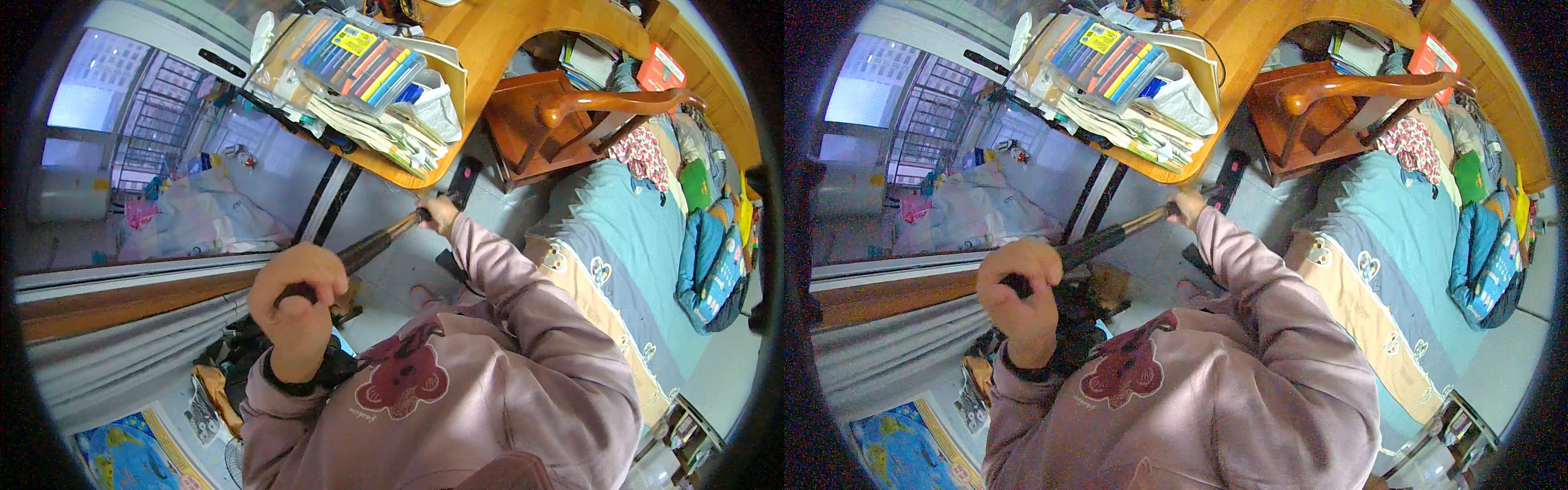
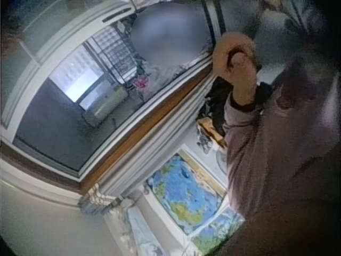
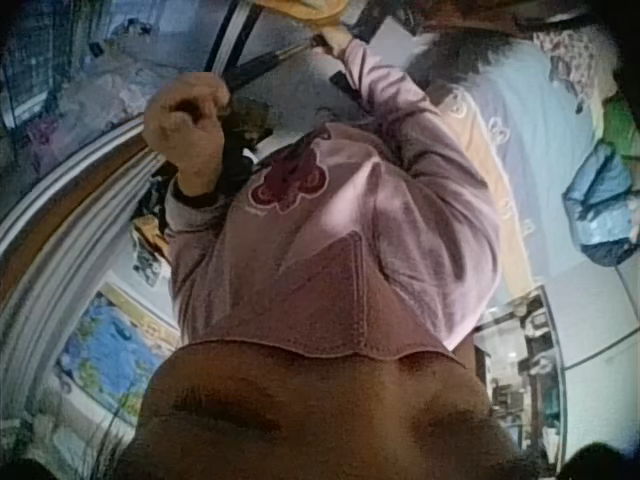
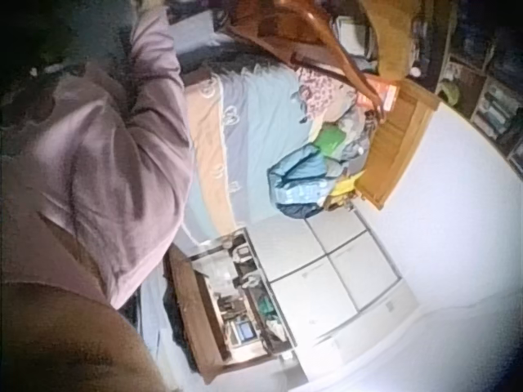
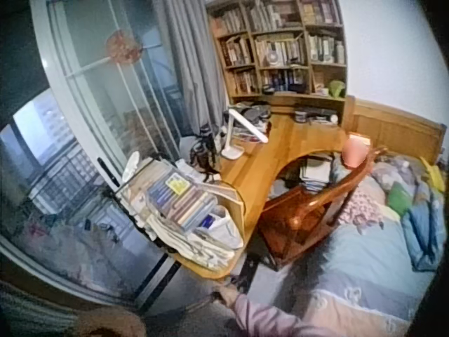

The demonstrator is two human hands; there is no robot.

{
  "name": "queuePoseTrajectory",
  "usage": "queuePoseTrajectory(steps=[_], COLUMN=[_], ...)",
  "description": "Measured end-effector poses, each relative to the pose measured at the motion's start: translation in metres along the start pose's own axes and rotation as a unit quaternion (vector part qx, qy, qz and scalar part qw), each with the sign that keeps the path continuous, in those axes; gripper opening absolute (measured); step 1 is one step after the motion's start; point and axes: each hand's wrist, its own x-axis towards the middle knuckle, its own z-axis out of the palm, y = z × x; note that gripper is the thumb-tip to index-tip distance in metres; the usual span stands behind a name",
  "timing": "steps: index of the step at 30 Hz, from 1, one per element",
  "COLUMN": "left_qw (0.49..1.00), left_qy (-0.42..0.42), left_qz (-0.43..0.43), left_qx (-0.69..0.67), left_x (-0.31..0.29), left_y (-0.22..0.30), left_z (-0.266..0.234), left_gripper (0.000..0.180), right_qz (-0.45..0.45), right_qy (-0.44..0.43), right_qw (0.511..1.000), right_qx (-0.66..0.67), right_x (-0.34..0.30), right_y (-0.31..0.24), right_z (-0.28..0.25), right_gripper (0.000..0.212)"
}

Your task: The person mops the floor in a bedroom and balcony area using a mop. They move items such as a box and a small stool to reach the floor, then continue mopping around furniture and along walls.

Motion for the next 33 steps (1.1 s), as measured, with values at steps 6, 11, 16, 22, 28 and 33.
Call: queuePoseTrajectory(steps=[6,11,16,22,28,33], left_qw=[0.958,0.931,0.868,0.855,0.893,0.969], left_qy=[-0.234,-0.319,-0.463,-0.497,-0.416,-0.242], left_qz=[0.066,0.078,0.025,0.021,0.024,-0.023], left_qx=[0.153,0.158,0.175,0.149,0.168,0.043], left_x=[-0.018,-0.051,-0.106,-0.151,-0.132,-0.139], left_y=[-0.044,-0.1,-0.154,-0.156,-0.078,-0.012], left_z=[0.016,0.036,0.043,0.034,-0.037,-0.12], left_gripper=[0.02,0.019,0.012,0.014,0.013,0.014], right_qz=[-0.105,-0.235,-0.312,-0.31,-0.407,-0.523], right_qy=[-0.029,-0.086,-0.058,-0.004,0.031,0.021], right_qw=[0.981,0.968,0.828,0.783,0.665,0.562], right_qx=[0.161,-0.037,-0.462,-0.54,-0.626,-0.64], right_x=[0.029,0.045,0.067,0.033,-0.058,-0.111], right_y=[-0.031,-0.03,0.007,0.055,0.047,0.09], right_z=[-0.043,-0.077,-0.107,-0.103,-0.034,0.053], right_gripper=[0.031,0.051,0.038,0.038,0.044,0.033])
